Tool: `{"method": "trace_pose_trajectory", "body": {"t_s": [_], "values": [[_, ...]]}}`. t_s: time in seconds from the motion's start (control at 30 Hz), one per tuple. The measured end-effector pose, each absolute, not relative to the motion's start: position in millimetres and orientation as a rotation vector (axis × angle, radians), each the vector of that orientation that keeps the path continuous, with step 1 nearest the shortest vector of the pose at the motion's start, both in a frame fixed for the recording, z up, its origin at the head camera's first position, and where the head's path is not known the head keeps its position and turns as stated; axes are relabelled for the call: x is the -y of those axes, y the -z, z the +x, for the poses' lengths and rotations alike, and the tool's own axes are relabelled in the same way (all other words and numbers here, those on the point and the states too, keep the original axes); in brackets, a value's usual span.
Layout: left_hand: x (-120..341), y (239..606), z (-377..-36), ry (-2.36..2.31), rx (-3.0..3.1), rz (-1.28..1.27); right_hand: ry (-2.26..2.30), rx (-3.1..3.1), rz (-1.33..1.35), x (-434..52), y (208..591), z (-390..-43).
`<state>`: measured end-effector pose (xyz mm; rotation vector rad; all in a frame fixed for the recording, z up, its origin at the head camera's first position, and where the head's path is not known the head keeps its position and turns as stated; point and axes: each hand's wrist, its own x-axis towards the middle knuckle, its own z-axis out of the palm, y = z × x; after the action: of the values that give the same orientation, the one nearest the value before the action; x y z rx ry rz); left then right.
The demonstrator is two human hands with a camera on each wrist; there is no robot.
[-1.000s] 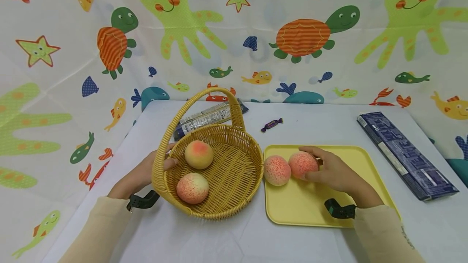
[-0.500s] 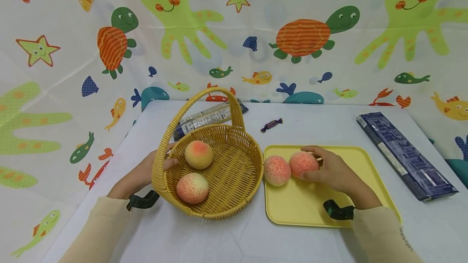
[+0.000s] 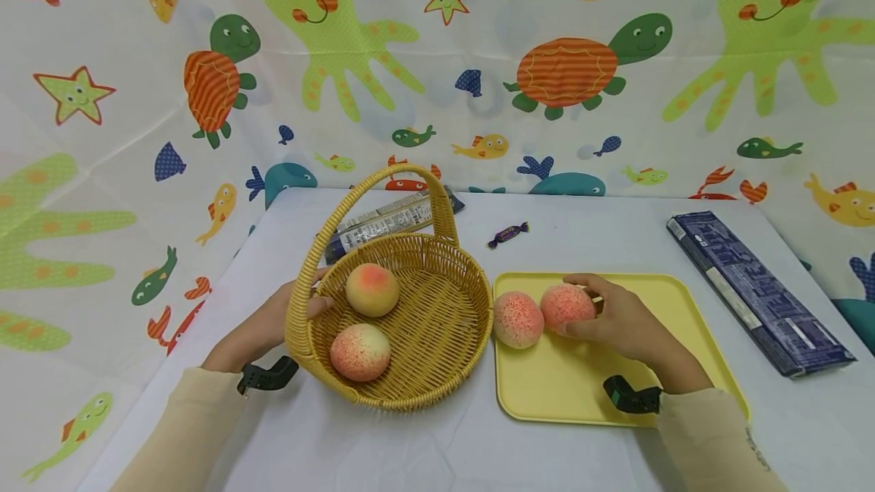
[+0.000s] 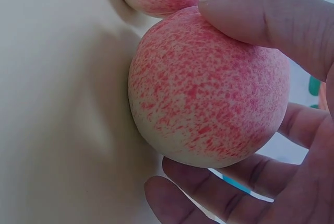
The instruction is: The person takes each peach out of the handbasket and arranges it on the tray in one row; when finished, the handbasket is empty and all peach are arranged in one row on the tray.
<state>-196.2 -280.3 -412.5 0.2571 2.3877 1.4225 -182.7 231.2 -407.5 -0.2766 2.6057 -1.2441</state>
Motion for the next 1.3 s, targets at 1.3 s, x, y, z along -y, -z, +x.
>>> {"method": "trace_pose_trajectory", "body": {"t_s": [1.3], "values": [[279.6, 412.2, -195.1, -1.438, -2.382, 0.281, 1.223, -2.586, -0.301, -231.7, 404.0, -176.5]]}}
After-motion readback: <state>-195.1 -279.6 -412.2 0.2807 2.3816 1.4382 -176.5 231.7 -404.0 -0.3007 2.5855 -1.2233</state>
